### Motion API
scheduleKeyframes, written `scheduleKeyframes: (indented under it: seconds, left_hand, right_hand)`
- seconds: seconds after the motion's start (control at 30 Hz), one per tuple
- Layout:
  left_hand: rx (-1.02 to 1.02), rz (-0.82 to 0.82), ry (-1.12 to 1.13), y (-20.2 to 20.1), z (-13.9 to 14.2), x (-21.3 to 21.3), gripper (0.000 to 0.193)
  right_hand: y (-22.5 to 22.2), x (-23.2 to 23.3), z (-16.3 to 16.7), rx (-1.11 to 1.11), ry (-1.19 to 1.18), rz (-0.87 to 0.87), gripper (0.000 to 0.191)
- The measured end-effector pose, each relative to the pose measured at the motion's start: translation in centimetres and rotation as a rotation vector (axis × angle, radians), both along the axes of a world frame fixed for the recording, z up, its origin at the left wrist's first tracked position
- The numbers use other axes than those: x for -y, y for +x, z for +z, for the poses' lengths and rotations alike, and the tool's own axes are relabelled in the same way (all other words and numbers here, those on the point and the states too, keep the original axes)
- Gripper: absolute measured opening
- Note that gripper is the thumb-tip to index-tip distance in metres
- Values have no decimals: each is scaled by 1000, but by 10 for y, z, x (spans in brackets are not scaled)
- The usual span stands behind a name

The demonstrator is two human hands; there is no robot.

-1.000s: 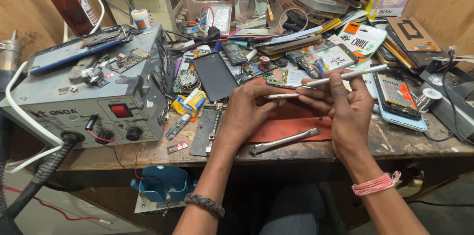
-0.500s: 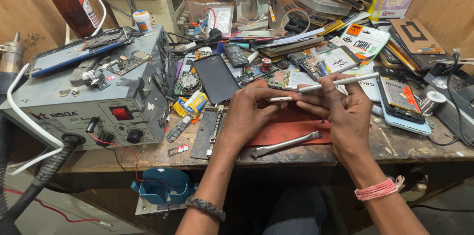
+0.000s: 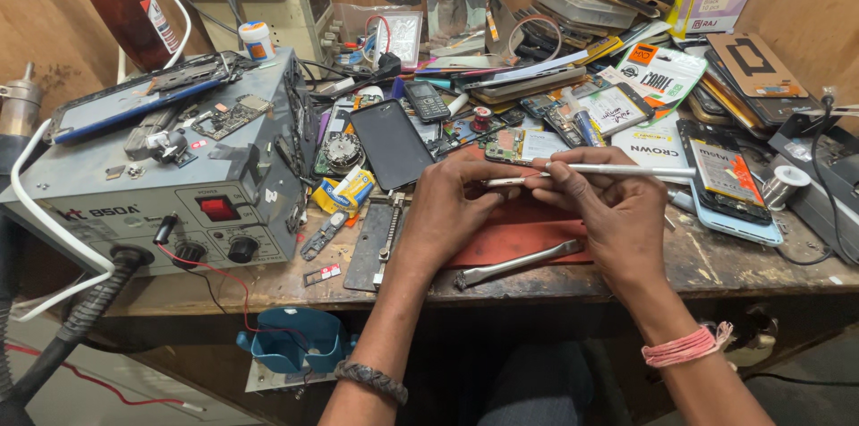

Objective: The person uses a metal prying tool to carefully separate the screen assembly from the frame of a white smartphone. They work along the edges of the device, lifting the screen slightly to detach it from the body.

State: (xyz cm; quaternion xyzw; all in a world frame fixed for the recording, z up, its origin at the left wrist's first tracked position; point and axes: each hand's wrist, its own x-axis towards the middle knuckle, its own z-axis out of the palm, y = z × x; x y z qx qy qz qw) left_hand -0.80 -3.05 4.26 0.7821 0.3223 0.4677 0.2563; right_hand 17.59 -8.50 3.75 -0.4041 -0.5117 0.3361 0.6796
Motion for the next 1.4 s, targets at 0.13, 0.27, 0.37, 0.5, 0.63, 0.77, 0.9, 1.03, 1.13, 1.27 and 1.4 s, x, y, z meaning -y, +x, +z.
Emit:
scheduleKeyframes:
  seconds: [0.13, 0.27, 0.37, 0.5, 0.63, 0.77, 0.9, 1.03, 1.13, 1.27, 1.4]
  left_hand:
    - [-7, -5, -5, 0, 0, 0, 39]
    - [-36, 13, -7, -1, 1, 0, 40]
    - [-6, -19, -22, -1, 1, 0, 39]
    - [-13, -20, -1, -1, 1, 0, 41]
    - [-14, -13, -3, -1, 0, -1, 40]
    - [11, -41, -5, -1, -1, -2, 41]
    - [8, -31, 3, -1, -1, -1, 40]
    - [-9, -10, 40, -2, -1, -1, 39]
    - [-39, -3, 105, -2, -2, -2, 34]
    - [-50, 6, 91, -3, -2, -3, 42]
    - [-67, 8, 113, -3, -3, -3, 41]
  right_hand:
    - [-4, 2, 0, 122, 50, -23, 16]
    - [-10, 8, 0, 382, 50, -182, 16]
    - [-13, 11, 1, 511, 80, -252, 14]
    - [-15, 12, 3, 556, 108, -260, 13]
    - [-14, 11, 2, 562, 102, -259, 14]
    - [-13, 10, 0, 509, 87, -213, 14]
    - [-12, 9, -1, 521, 87, -220, 13]
    - [-13, 7, 0, 590, 54, -219, 13]
    - [-12, 7, 3, 763, 67, -215, 13]
    - [-3, 5, 12, 935, 307, -173, 13]
    - [7, -10, 20, 788, -186, -78, 16]
